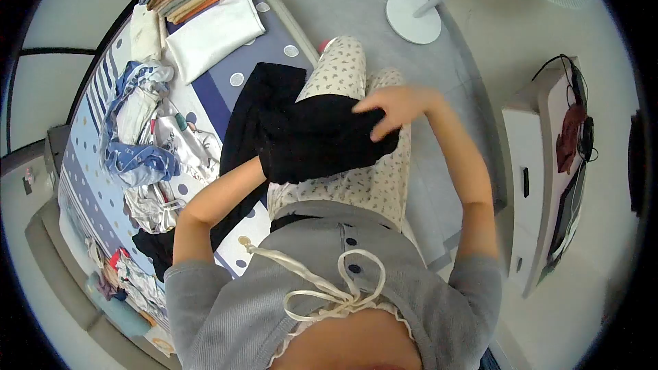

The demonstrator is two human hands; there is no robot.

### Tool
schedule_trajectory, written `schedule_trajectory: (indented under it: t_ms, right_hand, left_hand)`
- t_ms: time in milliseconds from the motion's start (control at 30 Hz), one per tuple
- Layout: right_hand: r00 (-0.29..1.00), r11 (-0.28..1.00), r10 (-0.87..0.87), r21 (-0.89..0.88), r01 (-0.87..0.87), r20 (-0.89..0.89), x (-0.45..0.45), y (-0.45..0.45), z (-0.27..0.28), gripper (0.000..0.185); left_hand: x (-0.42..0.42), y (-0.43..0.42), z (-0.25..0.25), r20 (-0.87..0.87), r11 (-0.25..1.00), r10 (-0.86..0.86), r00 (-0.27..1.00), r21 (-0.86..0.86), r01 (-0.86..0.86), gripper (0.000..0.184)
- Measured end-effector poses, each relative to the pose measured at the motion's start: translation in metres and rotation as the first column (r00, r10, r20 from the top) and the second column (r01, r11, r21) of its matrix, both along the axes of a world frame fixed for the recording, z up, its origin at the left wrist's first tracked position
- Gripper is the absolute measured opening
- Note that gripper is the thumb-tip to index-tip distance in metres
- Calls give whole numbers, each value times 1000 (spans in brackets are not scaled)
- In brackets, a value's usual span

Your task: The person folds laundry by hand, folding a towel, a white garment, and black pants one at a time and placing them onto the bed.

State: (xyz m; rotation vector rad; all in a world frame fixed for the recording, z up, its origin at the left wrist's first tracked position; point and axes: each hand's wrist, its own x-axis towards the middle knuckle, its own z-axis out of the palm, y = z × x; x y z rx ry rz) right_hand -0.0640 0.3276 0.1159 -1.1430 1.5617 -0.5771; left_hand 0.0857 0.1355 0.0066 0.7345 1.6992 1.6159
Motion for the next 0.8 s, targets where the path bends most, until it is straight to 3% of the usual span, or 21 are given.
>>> schedule_trajectory:
  t_ms: [33, 67, 100, 133, 233, 267, 333, 367, 433, 500, 533, 567, 633, 700, 733, 800]
  right_hand:
    - [999, 988, -49, 147, 46, 17, -11, -7, -13, 54]
    - [994, 987, -80, 145, 70, 69, -20, -13, -33, 54]
    - [986, 985, -111, 146, 93, 121, -24, -23, -38, 54]
    - [961, 955, -114, 293, 37, 250, -32, -32, -40, 55]
    - [856, 951, -200, 304, 53, 476, -34, -38, -103, 55]
    - [839, 916, -287, 389, 99, 462, -31, -41, -99, 52]
    - [886, 949, -221, 300, 98, 408, -31, -41, -99, 52]
    - [906, 962, -190, 256, 95, 377, -31, -41, -98, 53]
    - [934, 959, -178, 265, 95, 309, -30, -41, -96, 53]
    - [966, 970, -133, 230, 81, 223, -26, -41, -84, 55]
    - [955, 957, -206, 248, 152, 213, -23, -39, -77, 56]
    - [939, 939, -278, 264, 222, 200, -19, -36, -67, 57]
    - [865, 861, -463, 328, 389, 191, -10, -28, -64, 60]
    - [719, 710, -672, 430, 558, 177, 1, -15, -84, 63]
    - [648, 613, -760, 380, 693, 45, 13, -9, -95, 80]
    - [497, 487, -867, 286, 825, 43, 37, -1, -108, 85]
  left_hand:
    - [2, -7, 3, 225, 990, 84, 971, 88, -106, 50]
    - [2, -13, 6, 466, 953, 138, 874, 177, -245, 52]
    - [2, -17, 9, 666, 883, 155, 730, 238, -404, 54]
    - [1, -23, 11, 792, 804, 140, 594, 260, -535, 55]
    - [6, -41, 19, 952, 577, 73, 296, 201, -791, 61]
    - [7, -50, 23, 970, 529, 75, 233, 159, -834, 63]
    - [8, -67, 32, 985, 467, 124, 117, 47, -883, 66]
    - [5, -73, 37, 975, 453, 221, 26, -80, -888, 84]
    - [1, -78, 40, 844, 498, 531, 70, -244, -832, 74]
    - [-1, -65, 59, 355, 509, 858, 372, -480, -715, 67]
    - [2, -67, 43, 290, 486, 874, 391, -488, -725, 65]
    - [14, -72, 1, 192, 381, 924, 331, -529, -758, 63]
    - [9, -65, 43, 460, 540, 825, 330, -465, -701, 69]
    - [14, -80, 5, 98, 474, 828, 552, -650, -595, 77]
    - [16, -85, -9, -73, 407, 755, 652, -728, -552, 80]
    - [21, -77, 12, -184, 267, 790, 585, -755, -599, 88]
